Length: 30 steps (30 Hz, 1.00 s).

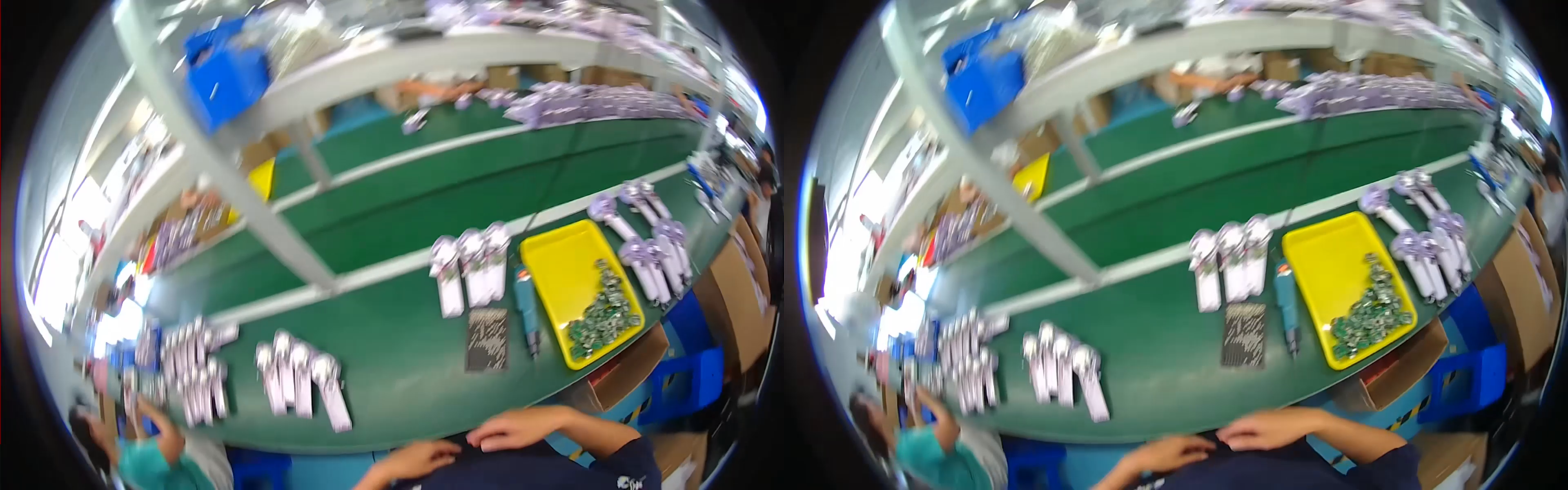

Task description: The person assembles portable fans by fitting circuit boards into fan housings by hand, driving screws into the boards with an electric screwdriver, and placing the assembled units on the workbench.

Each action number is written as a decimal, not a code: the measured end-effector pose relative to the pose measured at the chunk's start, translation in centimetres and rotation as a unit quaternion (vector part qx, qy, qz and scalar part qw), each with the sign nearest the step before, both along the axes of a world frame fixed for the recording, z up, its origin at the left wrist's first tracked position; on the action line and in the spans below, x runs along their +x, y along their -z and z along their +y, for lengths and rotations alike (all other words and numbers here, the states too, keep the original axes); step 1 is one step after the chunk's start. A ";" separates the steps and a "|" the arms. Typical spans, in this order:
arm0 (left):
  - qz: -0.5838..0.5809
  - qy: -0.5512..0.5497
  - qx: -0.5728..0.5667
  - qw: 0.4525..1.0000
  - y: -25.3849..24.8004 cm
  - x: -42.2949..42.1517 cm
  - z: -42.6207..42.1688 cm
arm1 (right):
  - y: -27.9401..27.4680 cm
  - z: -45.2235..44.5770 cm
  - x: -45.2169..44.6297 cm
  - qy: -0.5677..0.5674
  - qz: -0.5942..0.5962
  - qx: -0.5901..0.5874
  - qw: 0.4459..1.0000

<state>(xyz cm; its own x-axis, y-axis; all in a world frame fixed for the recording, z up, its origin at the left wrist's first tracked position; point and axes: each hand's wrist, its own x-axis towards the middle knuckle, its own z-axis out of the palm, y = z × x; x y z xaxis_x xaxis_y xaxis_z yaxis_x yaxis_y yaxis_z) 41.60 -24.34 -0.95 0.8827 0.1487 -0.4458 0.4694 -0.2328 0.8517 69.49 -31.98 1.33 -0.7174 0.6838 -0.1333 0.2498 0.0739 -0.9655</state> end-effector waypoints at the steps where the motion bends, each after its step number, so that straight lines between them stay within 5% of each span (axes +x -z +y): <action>1: -0.065 -0.012 -0.003 0.998 -1.6 0.2 0.6 | -5.5 1.6 0.4 0.042 0.074 0.005 0.996; 2: -0.075 -0.062 0.011 0.995 -4.0 0.6 0.8 | -10.1 2.4 0.7 0.076 0.190 -0.029 0.978; 3: -0.084 -0.118 -0.050 0.988 -4.1 0.8 0.9 | -14.3 3.7 1.1 0.053 0.225 0.111 0.967; 5: -0.182 -0.118 0.037 0.975 -7.5 1.7 1.3 | -19.8 3.9 1.7 0.042 0.238 0.323 0.915; 8: -0.181 -0.126 -0.059 0.974 -12.0 1.8 0.4 | -23.5 3.4 2.6 0.034 0.244 0.472 0.846; 10: -0.262 -0.133 -0.028 0.955 -14.2 2.3 -1.3 | -24.6 3.0 2.3 -0.008 0.208 0.514 0.832; 13: -0.388 -0.020 -0.038 0.920 -13.1 2.9 -1.8 | -25.2 2.8 2.4 -0.027 0.205 0.550 0.809; 15: -0.519 0.040 -0.060 0.852 -18.3 5.6 -2.3 | -25.6 2.9 2.6 -0.050 0.196 0.566 0.799; 17: -0.612 -0.017 -0.036 0.790 -24.0 6.8 -2.9 | -25.7 3.1 2.5 -0.074 0.203 0.575 0.789; 30: -0.629 -0.156 0.150 0.746 -29.6 3.9 -5.1 | -26.6 5.3 2.4 -0.151 0.250 0.607 0.739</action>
<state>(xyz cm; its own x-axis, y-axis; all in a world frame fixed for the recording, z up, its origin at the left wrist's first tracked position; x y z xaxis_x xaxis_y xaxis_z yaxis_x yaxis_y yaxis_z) 45.54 -29.47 28.67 0.4758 0.3617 0.8018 -0.5869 -0.5484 0.5956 71.93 -26.71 27.91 -0.6145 -0.1190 0.7799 -0.3200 0.9412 -0.1085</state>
